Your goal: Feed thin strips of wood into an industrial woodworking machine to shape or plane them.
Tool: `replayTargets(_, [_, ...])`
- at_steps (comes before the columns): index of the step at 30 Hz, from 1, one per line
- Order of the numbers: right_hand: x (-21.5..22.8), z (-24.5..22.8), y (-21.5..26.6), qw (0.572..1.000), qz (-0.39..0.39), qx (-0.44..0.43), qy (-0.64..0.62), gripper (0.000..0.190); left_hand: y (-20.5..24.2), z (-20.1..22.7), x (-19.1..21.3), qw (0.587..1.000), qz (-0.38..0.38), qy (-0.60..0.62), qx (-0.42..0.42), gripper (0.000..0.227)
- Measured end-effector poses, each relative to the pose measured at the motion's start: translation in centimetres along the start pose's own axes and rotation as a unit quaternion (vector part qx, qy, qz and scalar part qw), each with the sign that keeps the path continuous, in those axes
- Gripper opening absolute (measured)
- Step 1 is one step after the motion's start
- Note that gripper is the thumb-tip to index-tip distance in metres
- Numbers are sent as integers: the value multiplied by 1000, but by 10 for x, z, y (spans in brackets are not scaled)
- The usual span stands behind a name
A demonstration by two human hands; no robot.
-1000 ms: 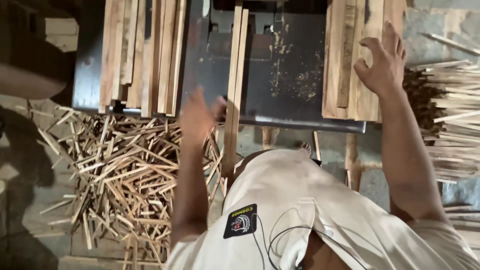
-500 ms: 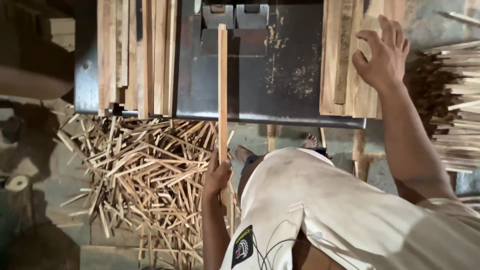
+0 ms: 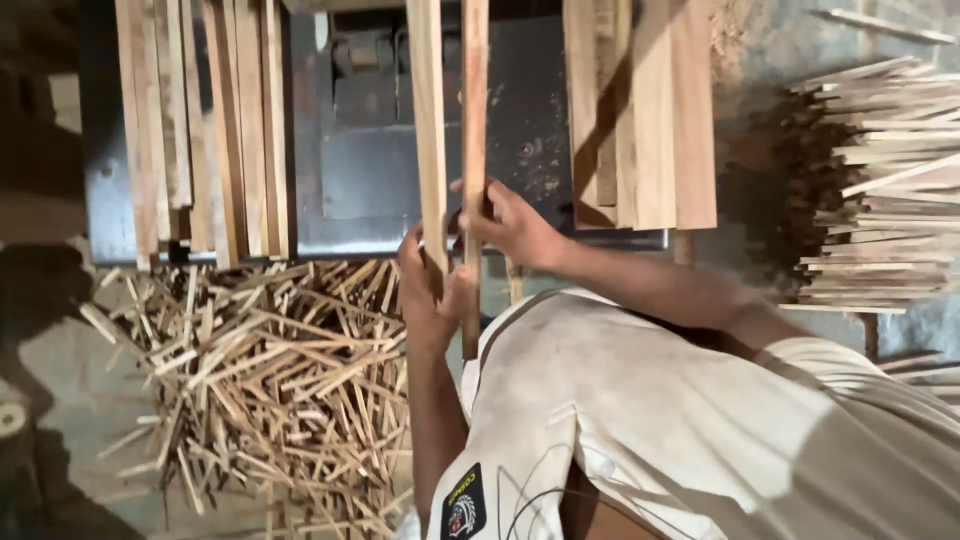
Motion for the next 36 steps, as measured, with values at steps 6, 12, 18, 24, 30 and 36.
replayTargets(6, [99,-4,-15,952,281,63,99,16,44,-72,70,976,99,-125,151,69])
replayTargets(12, [203,25,-33,829,384,-1,405,72,97,-117,138,931,221,-109,271,67])
replayTargets(18, [190,6,-33,781,333,-167,501,74,83,-96,188,920,265,-86,275,78])
replayTargets(24, [190,2,-24,702,370,-202,574,67,64,-99,244,953,210,-115,185,68])
replayTargets(30, [200,60,-24,643,385,-125,650,72,44,-81,289,969,158,-187,27,53])
replayTargets(36, [205,85,-5,524,402,-46,749,62,2,5,333,856,189,-481,-2,48])
Point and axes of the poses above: each hand's wrist, its own y-axis away from the middle knuckle, its own x-axis out of the back of the hand, z = x × y, the point moved 10 cm from there along -y, towards the middle knuckle, and after that the axes turned 1 degree about y, right-handed, at the moved point
